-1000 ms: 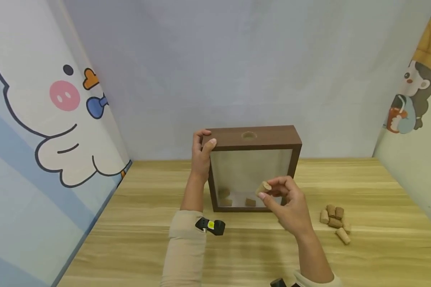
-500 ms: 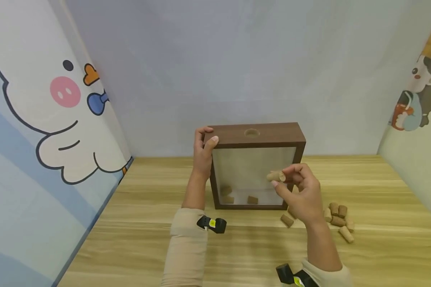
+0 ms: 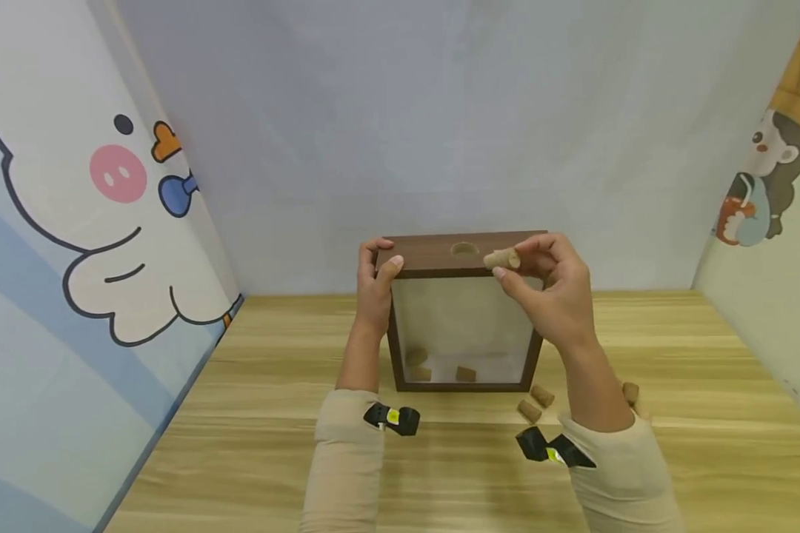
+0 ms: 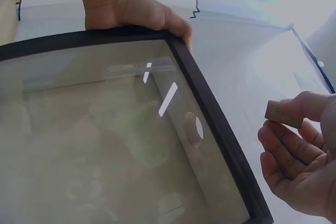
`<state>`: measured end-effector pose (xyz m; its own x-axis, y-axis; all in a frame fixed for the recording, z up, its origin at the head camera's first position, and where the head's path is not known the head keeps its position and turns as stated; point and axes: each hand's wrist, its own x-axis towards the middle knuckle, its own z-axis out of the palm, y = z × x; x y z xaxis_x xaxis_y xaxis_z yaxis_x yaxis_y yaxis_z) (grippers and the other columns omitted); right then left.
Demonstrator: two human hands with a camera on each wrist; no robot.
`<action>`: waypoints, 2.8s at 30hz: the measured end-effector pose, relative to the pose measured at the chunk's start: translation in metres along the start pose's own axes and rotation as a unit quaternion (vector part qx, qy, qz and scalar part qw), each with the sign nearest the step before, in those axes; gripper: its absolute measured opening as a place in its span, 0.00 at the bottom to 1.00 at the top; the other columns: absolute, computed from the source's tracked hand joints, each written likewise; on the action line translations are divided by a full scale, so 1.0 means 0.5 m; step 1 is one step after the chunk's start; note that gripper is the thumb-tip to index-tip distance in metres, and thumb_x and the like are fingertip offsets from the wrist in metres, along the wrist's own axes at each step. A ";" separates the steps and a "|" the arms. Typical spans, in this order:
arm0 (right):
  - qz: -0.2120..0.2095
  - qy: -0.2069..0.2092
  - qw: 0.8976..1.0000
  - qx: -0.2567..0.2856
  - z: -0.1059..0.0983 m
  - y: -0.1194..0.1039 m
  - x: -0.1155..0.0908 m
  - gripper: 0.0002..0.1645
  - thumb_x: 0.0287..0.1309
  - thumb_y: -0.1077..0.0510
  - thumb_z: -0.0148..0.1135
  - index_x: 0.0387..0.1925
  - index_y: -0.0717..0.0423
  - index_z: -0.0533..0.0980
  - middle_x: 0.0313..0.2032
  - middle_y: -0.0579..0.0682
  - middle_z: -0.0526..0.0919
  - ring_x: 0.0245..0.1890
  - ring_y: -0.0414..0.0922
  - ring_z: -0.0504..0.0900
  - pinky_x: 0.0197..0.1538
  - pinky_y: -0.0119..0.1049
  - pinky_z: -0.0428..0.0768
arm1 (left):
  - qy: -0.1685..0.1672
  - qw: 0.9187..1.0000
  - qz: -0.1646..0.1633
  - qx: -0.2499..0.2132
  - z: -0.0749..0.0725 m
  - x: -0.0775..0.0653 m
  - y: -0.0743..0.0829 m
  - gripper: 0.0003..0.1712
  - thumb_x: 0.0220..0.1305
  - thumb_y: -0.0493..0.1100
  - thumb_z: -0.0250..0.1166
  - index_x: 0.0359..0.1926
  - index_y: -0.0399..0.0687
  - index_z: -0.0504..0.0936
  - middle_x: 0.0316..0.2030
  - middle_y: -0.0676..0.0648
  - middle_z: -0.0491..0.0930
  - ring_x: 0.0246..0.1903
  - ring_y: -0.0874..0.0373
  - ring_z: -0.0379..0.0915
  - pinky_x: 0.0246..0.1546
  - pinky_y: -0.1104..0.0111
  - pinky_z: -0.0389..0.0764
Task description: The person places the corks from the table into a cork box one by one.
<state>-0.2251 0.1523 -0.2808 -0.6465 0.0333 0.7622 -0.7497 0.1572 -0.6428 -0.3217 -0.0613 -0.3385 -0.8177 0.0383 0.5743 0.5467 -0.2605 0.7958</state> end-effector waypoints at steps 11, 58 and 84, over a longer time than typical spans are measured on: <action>0.076 -0.080 0.977 -0.184 0.021 0.018 0.092 0.15 0.51 0.66 0.65 0.41 0.65 0.73 0.35 0.57 0.82 0.32 0.47 0.80 0.35 0.35 0.75 | -0.006 1.000 0.003 -0.011 0.005 0.008 0.002 0.19 0.53 0.47 0.56 0.45 0.50 0.64 0.42 0.49 0.63 0.40 0.59 0.59 0.43 0.67 0.60; 0.223 -0.235 0.934 -0.150 -0.147 0.066 -0.211 0.20 0.54 0.57 0.65 0.49 0.60 0.77 0.47 0.52 0.79 0.43 0.49 0.77 0.42 0.39 0.75 | 0.007 1.000 0.009 -0.001 -0.013 -0.002 0.001 0.16 0.54 0.46 0.55 0.44 0.53 0.65 0.42 0.51 0.63 0.41 0.59 0.60 0.44 0.67 0.60; 0.344 -0.272 0.891 -0.120 -0.199 0.248 -0.279 0.28 0.52 0.60 0.65 0.55 0.66 0.71 0.48 0.66 0.74 0.48 0.60 0.72 0.45 0.48 0.74 | 0.005 1.000 -0.013 0.010 -0.005 -0.002 -0.001 0.18 0.55 0.46 0.54 0.47 0.48 0.64 0.53 0.48 0.58 0.51 0.56 0.52 0.48 0.63 0.55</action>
<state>-0.2138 0.2652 -0.4591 -0.9631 -0.2693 0.0032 -0.1405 0.4922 -0.8591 -0.3217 -0.0636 -0.3398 -0.8331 0.0354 0.5520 0.5289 -0.2410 0.8138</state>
